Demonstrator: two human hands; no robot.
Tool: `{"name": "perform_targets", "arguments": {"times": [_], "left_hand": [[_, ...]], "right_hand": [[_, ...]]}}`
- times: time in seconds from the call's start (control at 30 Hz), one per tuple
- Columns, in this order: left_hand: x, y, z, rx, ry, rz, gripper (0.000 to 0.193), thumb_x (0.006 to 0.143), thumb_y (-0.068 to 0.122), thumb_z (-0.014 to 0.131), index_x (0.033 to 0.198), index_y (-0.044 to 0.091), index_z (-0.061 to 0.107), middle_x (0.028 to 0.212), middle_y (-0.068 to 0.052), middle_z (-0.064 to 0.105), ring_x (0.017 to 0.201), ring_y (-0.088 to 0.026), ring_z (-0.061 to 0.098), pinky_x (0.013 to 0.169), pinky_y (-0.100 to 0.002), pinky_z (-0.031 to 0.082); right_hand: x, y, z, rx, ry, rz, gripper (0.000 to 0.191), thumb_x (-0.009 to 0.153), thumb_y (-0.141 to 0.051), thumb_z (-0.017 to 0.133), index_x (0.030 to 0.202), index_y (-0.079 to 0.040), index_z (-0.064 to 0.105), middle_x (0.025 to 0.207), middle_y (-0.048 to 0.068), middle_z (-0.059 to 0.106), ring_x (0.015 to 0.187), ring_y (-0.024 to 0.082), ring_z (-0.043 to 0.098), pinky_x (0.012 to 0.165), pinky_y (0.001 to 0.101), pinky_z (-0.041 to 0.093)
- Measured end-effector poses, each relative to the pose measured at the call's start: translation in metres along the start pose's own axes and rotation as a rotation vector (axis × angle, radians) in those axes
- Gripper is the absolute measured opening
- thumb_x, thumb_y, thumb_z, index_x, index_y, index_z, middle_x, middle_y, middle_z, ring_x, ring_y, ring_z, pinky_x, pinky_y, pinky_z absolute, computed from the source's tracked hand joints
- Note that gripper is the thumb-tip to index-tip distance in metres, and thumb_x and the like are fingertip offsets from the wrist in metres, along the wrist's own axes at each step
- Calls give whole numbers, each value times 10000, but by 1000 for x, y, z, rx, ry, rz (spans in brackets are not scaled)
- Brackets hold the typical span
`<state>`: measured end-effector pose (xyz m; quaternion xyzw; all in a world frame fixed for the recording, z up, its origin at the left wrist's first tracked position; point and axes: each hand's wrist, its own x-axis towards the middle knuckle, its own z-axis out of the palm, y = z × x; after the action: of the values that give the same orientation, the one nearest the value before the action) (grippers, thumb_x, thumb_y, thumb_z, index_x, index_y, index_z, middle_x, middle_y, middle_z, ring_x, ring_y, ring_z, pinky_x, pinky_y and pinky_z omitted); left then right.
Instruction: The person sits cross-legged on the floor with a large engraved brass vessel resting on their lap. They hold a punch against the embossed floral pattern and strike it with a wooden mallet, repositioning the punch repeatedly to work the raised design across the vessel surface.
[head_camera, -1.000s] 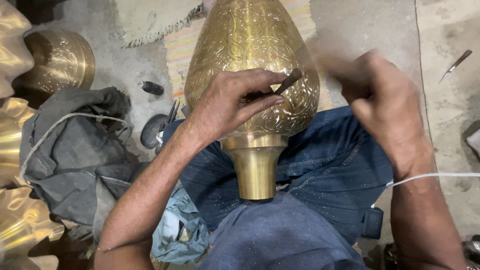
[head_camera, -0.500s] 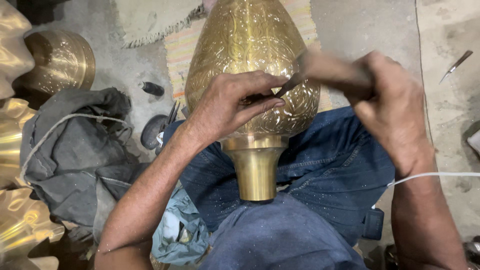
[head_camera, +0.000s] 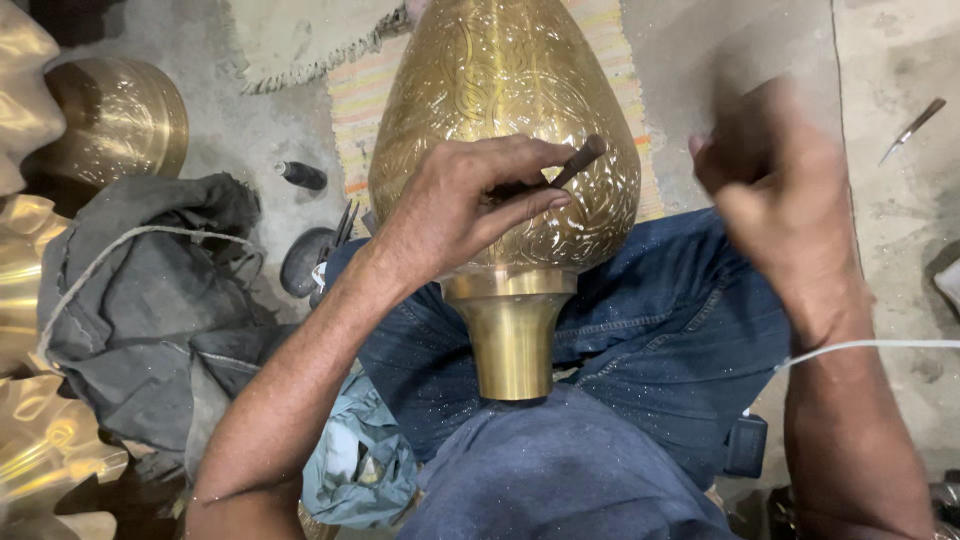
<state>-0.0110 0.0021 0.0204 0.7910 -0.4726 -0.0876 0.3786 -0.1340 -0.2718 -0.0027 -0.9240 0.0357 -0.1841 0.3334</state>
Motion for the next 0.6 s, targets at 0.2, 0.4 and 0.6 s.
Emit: {"name": "perform_targets", "arguments": {"times": [0.2,0.4,0.6], "left_hand": [[-1,2,-3,21,18,92,333,982,237,773,1281,108,702,1184,-92,774,1012,-215,789,890,-359,658],[2,6,-5,-43,-3,0,349,974,237,757,1295,112,703,1169,-72,776,993,-200,791,881,-343,661],[2,0,-3,21,-14,52,342,963,243,766,1271,105,711,1183,-79,777,996,-203,789,882,-354,657]], "right_hand": [[3,-11,-6,129,22,79,250,967,-60,733,1123,4,549,902,108,643,776,223,657,675,383,531],[2,-10,-3,142,49,3,286,1011,-60,778,1182,18,563,955,132,654,831,247,665,720,368,558],[7,-14,-4,-174,8,-40,154,1022,-68,768,1049,-44,618,852,86,673,789,204,679,742,366,567]]}}
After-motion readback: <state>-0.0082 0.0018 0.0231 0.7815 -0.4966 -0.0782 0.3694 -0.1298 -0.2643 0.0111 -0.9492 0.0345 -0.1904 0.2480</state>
